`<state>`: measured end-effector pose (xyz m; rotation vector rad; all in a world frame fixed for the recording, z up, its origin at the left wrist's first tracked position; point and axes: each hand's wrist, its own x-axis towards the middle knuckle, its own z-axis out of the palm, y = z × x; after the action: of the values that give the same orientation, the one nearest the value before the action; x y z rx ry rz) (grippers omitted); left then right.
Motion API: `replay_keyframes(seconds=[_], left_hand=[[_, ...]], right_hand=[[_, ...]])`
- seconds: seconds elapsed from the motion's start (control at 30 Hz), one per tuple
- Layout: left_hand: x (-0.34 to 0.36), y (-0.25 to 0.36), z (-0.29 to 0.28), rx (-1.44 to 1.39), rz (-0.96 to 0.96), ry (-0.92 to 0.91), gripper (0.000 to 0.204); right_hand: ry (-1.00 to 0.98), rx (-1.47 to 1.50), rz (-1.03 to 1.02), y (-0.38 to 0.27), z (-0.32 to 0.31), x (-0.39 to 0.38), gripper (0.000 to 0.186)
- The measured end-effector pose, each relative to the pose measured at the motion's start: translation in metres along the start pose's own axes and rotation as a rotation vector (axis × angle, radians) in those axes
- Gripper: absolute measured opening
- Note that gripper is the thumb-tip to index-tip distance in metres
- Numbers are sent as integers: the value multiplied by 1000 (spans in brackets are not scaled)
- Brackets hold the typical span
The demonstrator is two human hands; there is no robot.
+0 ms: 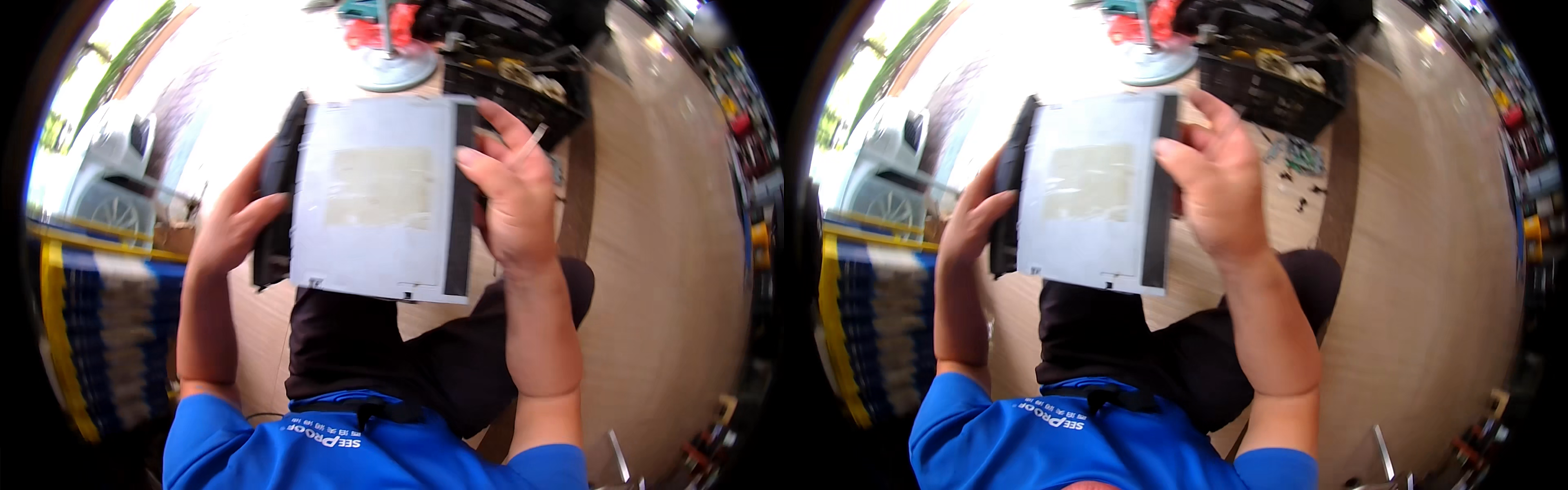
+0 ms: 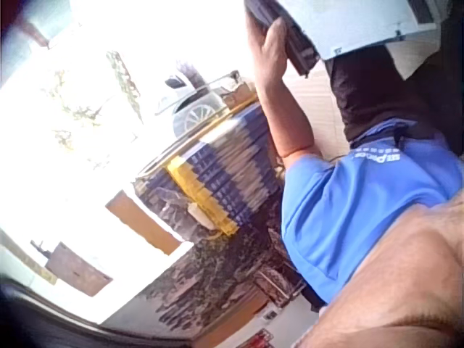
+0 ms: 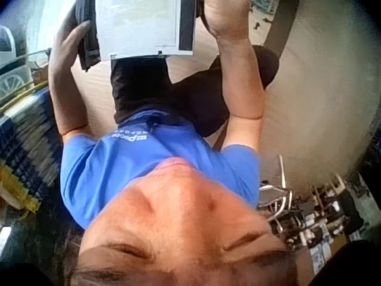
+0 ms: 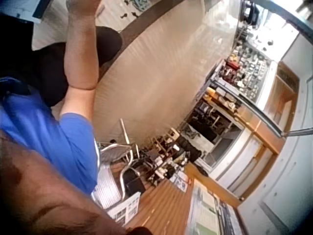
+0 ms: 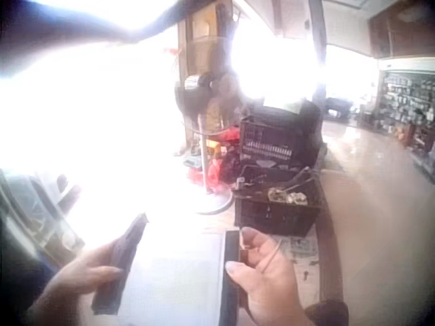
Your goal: The person disassembles a car stereo unit, removing screws with a screwdriver and prying off the metal casing to reveal the internal circuit boards.
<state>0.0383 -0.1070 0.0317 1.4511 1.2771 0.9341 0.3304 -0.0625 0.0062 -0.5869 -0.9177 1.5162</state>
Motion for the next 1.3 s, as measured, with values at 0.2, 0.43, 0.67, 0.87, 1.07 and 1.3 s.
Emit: replay_keyframes(seconds=[0.2, 0.43, 0.67, 0.87, 1.07, 1.3], left_hand=[[-17, -5, -31, 207, -112, 143, 70], [0, 15, -12, 309, -169, 178, 63], [1, 17, -25, 217, -349, 121, 50], [52, 45, -5, 550, -310, 1, 49], [136, 50, 44, 1033, -24, -369, 39], [212, -103, 146, 1105, 45, -615, 34]], right_hand=[[30, 116, -227, -18, -5, -3, 51], [464, -423, -655, -69, -57, -12, 47], [670, -479, -760, -98, -95, -35, 40], [745, -826, -937, -102, -118, -48, 40], [764, -782, -796, -100, -132, -48, 43], [793, -815, -639, -82, -168, -31, 48]])
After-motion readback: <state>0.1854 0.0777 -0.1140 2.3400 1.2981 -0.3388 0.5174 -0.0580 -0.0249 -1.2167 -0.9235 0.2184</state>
